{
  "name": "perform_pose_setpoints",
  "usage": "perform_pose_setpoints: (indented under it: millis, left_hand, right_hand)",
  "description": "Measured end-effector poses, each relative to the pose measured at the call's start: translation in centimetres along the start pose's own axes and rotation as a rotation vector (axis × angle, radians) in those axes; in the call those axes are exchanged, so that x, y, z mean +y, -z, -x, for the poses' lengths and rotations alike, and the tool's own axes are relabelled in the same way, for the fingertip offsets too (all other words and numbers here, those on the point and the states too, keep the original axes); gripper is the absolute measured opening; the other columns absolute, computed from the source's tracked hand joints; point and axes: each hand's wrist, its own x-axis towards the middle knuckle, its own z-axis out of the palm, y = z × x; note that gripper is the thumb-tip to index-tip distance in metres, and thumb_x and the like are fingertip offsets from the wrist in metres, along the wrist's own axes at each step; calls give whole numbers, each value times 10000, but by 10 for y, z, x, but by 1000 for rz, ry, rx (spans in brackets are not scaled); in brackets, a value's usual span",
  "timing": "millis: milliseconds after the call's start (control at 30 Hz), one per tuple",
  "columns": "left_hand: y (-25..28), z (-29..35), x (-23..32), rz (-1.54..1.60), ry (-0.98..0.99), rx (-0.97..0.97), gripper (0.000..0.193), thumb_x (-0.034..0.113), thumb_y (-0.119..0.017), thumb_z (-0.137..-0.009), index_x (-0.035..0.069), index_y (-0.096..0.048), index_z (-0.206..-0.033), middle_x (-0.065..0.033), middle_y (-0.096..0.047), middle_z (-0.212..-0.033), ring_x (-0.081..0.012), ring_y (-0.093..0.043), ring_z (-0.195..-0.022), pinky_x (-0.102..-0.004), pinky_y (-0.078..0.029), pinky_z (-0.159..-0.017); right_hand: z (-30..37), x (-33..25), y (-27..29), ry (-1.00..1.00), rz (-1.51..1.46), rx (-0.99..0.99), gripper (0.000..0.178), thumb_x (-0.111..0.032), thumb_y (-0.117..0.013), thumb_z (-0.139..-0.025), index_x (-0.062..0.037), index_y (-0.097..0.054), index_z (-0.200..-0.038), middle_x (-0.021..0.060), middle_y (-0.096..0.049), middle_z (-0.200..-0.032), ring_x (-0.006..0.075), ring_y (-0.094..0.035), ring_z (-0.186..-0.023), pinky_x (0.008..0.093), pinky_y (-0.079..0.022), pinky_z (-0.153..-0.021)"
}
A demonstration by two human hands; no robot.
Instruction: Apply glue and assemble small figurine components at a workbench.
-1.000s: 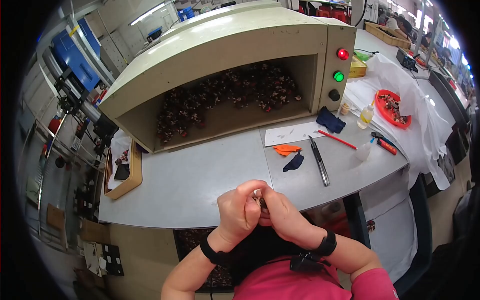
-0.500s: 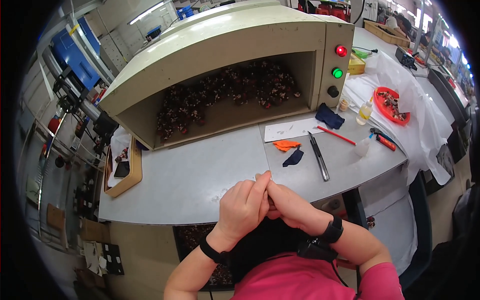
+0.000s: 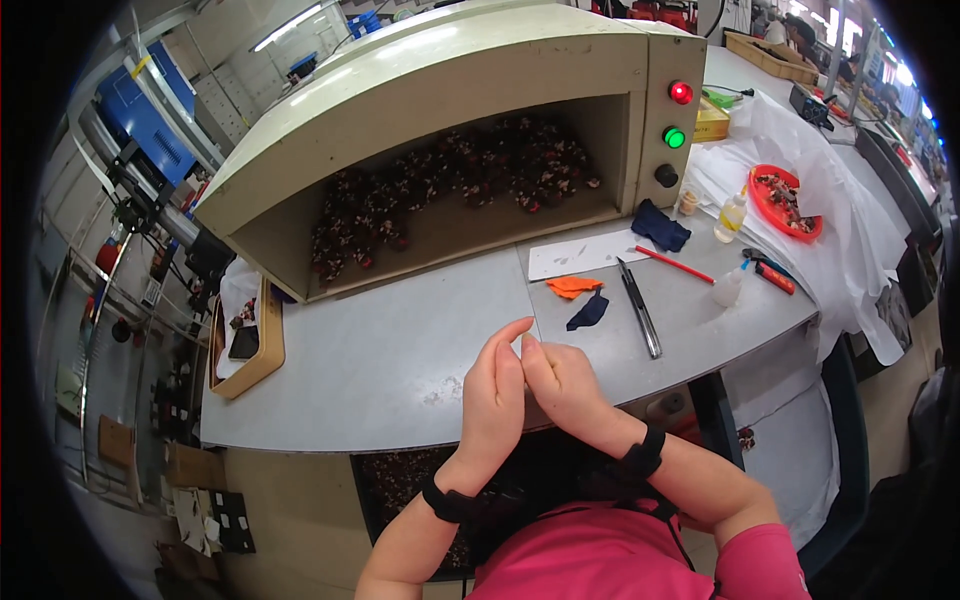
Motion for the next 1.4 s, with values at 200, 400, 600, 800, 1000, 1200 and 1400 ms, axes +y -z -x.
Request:
perform_pose_setpoints:
  millis: [200,400,600,800,1000,1200,1400]
  left_hand:
    - [-1,-2,-3,388,323,-135,408,231,-356,-1005,-5,-575,-1256,-73,-630,-1076,-123,-600,-932,-251,-492,-791]
    - [-1,-3,5,719,639,-168,380,239,-398,-1010,35,-574,-1276,-16,-607,-858,-55,-527,-635,-200,-416,-530]
    - [-3,-4,11,904,835,-166,361,255,-426,-1007,69,-577,-1278,38,-505,-692,-25,-380,-464,-188,-271,-389]
    - [-2,-6,5,903,797,-244,388,211,-375,-986,57,-543,-1300,15,-535,-780,-66,-398,-501,-222,-341,-425]
    - [-5,-5,11,-75,-78,-31,339,125,-411,-973,49,-537,-1278,3,-517,-647,-150,-485,-513,-302,-430,-526]
    - [17,-17,14,-653,-804,-18,427,45,-554,-838,86,-549,-1263,-41,-550,-655,-218,-527,-524,-332,-420,-522]
    - [29,-19,31,-826,-1034,-175,450,56,-597,-802,89,-560,-1249,-23,-546,-649,-194,-513,-517,-336,-408,-510]
  right_hand:
    - [0,7,2,268,120,99,307,-223,-490,-938,-31,-620,-737,146,-615,-700,334,-607,-640,405,-487,-598]
    - [1,15,4,393,67,138,237,-181,-528,-900,-34,-611,-735,134,-617,-705,324,-603,-642,407,-489,-593]
    - [1,19,5,449,59,169,271,-199,-534,-908,-22,-589,-709,123,-579,-668,317,-569,-593,397,-464,-557]
    - [0,20,5,474,75,174,291,-200,-526,-925,-22,-558,-697,112,-508,-629,275,-496,-535,374,-420,-521]
    - [8,14,9,-22,-323,5,527,-489,-418,-1005,-41,-538,-756,34,-490,-626,162,-448,-520,311,-357,-489]
    - [0,-18,33,-878,-907,-639,722,-746,-252,-919,-102,-527,-742,22,-477,-628,99,-335,-459,249,-272,-459]
    - [-7,-13,30,-929,-929,-760,621,-661,-295,-957,-136,-427,-653,-28,-360,-560,85,-320,-457,225,-239,-454]
